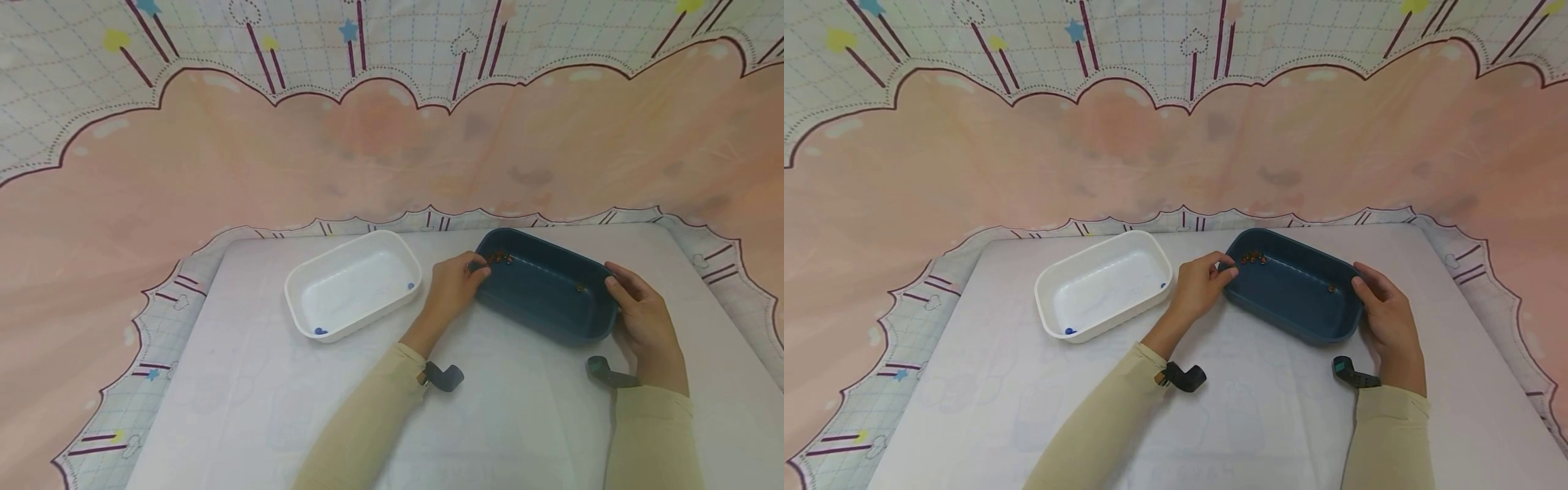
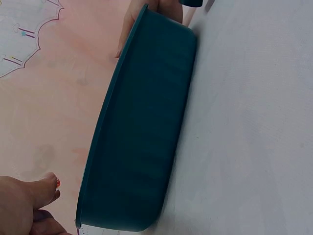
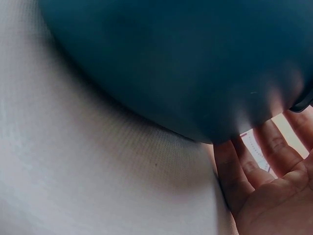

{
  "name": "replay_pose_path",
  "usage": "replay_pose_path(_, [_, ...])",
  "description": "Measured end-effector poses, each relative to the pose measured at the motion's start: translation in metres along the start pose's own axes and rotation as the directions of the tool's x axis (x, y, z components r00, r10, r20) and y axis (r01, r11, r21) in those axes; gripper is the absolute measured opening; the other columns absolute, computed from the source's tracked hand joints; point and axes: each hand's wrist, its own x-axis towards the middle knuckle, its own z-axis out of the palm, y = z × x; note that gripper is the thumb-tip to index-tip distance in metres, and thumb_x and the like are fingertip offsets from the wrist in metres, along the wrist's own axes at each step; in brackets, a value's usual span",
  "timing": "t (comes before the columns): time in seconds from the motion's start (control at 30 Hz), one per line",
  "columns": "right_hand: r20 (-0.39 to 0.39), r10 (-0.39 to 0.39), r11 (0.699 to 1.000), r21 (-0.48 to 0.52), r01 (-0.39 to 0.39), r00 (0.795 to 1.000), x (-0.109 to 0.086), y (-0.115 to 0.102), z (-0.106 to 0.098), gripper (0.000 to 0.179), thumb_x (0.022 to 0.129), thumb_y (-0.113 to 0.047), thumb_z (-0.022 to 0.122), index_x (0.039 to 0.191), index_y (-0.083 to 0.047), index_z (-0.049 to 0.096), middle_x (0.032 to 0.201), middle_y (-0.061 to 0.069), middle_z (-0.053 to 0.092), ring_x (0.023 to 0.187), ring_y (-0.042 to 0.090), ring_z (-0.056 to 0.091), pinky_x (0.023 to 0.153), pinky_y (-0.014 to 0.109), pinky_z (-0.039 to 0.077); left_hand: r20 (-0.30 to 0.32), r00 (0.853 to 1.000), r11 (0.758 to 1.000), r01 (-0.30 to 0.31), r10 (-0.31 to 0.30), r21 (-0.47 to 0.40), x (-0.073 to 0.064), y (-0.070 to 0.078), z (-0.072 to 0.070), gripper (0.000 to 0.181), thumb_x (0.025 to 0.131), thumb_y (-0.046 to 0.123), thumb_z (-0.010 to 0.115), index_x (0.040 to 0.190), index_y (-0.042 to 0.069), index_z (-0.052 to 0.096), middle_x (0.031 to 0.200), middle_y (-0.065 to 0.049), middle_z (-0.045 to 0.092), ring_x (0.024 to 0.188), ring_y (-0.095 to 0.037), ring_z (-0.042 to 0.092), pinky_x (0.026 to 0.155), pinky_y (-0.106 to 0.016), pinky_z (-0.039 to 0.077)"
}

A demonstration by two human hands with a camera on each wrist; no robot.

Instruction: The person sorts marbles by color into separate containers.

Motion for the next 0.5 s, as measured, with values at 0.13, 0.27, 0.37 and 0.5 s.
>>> replay_pose_path(0.13, [0.008,-0.007,1.0,0.013,0.007,1.0,-0.0006,0.0004,-0.0003,0.055,0.096,-0.038,0.07,0.148,-0.027,0.055,0.142,-0.011,0.052,0.141,0.009,0.038,0.13,0.033,0.013,0.003,1.0,1.0,0.005,-0.005,0.0,0.0002,-0.0001,0.0005,0.021,0.099,0.028,0.069,0.114,0.013,0.073,0.057,0.005,0.046,0.051,-0.005,0.04,0.049,-0.018,0.029])
replay_pose_path(0.27, [0.012,0.001,1.0,0.018,-0.001,1.0,-0.0005,0.0007,-0.0002,0.056,0.095,-0.039,0.071,0.148,-0.027,0.055,0.141,-0.012,0.052,0.142,0.009,0.038,0.13,0.033,0.012,0.003,1.0,1.0,0.005,-0.005,0.009,0.0003,-0.001,0.0016,0.022,0.099,0.028,0.069,0.115,0.014,0.073,0.057,0.005,0.047,0.051,-0.005,0.04,0.049,-0.018,0.029])
replay_pose_path(0.37, [0.013,0.012,1.0,0.017,-0.012,1.0,-0.0004,0.0005,0.0,0.058,0.095,-0.04,0.071,0.149,-0.027,0.054,0.144,-0.01,0.05,0.143,0.01,0.036,0.13,0.033,0.011,0.003,1.0,1.0,0.003,-0.003,0.014,0.0003,-0.0015,0.002,0.022,0.099,0.028,0.069,0.116,0.014,0.073,0.057,0.005,0.048,0.052,-0.005,0.041,0.049,-0.018,0.03])
replay_pose_path(0.5, [0.012,0.019,1.0,0.009,-0.019,1.0,-0.0006,0.0005,0.0002,0.059,0.095,-0.041,0.07,0.15,-0.028,0.053,0.147,-0.008,0.048,0.144,0.01,0.035,0.13,0.034,0.011,0.009,1.0,1.0,0.006,-0.006,0.01,-0.0002,-0.0019,0.0012,0.023,0.1,0.029,0.068,0.117,0.014,0.073,0.058,0.004,0.049,0.052,-0.006,0.042,0.049,-0.018,0.03])
